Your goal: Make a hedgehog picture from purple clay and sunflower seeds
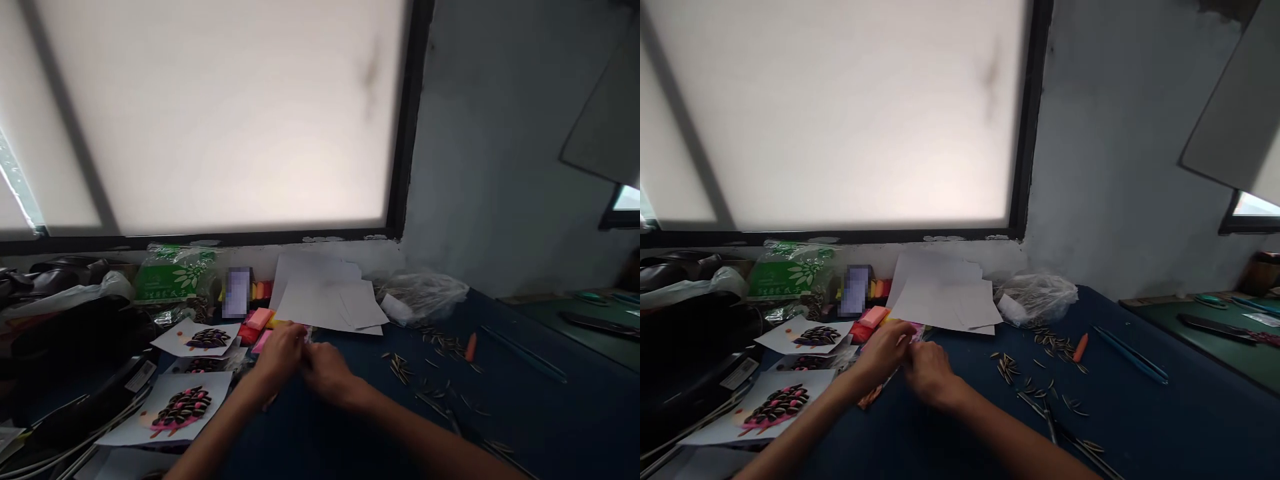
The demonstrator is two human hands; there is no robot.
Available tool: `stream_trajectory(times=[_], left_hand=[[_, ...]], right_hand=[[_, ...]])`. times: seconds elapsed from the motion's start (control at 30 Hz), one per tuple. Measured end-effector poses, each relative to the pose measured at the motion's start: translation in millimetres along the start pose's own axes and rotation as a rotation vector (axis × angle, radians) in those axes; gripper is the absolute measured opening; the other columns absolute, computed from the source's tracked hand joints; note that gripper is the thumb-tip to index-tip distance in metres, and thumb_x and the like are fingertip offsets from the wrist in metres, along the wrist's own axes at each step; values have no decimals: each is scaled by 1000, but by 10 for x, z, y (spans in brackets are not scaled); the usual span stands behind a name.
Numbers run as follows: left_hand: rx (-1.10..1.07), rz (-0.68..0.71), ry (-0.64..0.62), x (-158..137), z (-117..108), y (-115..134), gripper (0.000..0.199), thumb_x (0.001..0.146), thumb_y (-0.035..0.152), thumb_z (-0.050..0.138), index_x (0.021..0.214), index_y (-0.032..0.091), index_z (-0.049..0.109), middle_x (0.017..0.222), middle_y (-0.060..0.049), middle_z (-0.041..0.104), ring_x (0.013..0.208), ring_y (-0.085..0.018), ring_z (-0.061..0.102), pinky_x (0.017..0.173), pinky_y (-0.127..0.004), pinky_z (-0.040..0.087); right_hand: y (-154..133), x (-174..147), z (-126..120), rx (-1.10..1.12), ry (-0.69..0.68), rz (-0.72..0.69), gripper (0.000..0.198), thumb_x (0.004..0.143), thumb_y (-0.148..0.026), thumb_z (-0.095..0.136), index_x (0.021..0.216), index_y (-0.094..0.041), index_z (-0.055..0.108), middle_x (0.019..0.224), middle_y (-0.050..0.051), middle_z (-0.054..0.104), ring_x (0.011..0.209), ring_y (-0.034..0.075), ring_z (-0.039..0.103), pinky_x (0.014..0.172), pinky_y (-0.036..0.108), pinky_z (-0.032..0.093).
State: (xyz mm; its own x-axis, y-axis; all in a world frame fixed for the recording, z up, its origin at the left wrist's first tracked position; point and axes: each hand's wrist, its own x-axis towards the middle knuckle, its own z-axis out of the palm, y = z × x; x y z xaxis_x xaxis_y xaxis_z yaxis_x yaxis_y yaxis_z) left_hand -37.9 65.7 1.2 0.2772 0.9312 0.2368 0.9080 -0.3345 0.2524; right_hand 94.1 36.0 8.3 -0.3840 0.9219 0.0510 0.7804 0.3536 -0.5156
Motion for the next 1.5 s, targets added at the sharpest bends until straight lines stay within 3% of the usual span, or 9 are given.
stream_trajectory(times=[0.2,0.43,0.73,0.93,1.0,1.1,1.2,1.33,1.5], left_hand=[[62,81,-58,-289,374,148,43,92,27,51,134,23,59,152,-12,45,141,-38,36,113,-60,28],[93,68,-55,-315,450,93,46,99,33,39,141,21,53,155,-12,40,144,-36,31,116,-60,24],[67,64,41,-334,504,91,45,95,29,43,138,23,56,151,-12,46,141,-36,37,115,-60,26],[-63,70,159,-346,517,84,37,89,26,49,118,18,72,143,-13,55,143,-38,33,118,-58,19],[-142,52,212,-330,505,62,34,88,21,47,108,18,74,138,-14,59,139,-36,40,117,-54,26],[-291,-20,295,-287,441,5,40,88,13,35,103,19,71,119,-12,68,118,-28,60,104,-45,45],[-431,-84,349,-251,344,-37,42,90,13,28,110,14,65,116,-14,68,112,-25,63,98,-40,50],[-535,-57,286,-251,283,37,40,92,20,31,114,13,63,118,-14,68,112,-23,64,97,-37,50],[-570,107,27,-399,204,375,43,89,42,52,125,22,65,136,-8,62,128,-28,54,106,-41,44]], right_hand=[[570,-84,-349,-285,209,116,25,97,-32,58,117,-17,62,119,8,63,100,22,64,86,42,54],[861,101,-514,-503,270,247,32,96,-33,60,124,-17,58,125,10,60,104,23,63,87,44,55],[910,154,-606,-482,236,244,31,96,-33,60,123,-17,59,125,10,60,103,23,63,87,43,55],[798,-127,-749,-447,322,52,28,98,-32,58,122,-18,60,125,9,60,105,23,62,89,44,53],[706,-347,-682,-428,269,-75,24,101,-16,43,113,-15,64,115,11,65,109,22,60,96,36,46],[619,-698,-491,-399,139,-222,23,92,-6,48,101,-15,68,107,10,69,101,21,63,88,29,46],[623,-945,-306,-350,71,-265,23,86,-4,50,92,-15,69,96,8,71,88,19,66,75,24,46],[653,-1076,-173,-289,53,-277,24,84,-2,50,90,-17,69,97,8,72,88,18,67,74,24,46],[646,-1140,-202,-192,152,-304,26,87,-4,47,94,-18,67,95,7,72,89,19,67,77,27,48]])
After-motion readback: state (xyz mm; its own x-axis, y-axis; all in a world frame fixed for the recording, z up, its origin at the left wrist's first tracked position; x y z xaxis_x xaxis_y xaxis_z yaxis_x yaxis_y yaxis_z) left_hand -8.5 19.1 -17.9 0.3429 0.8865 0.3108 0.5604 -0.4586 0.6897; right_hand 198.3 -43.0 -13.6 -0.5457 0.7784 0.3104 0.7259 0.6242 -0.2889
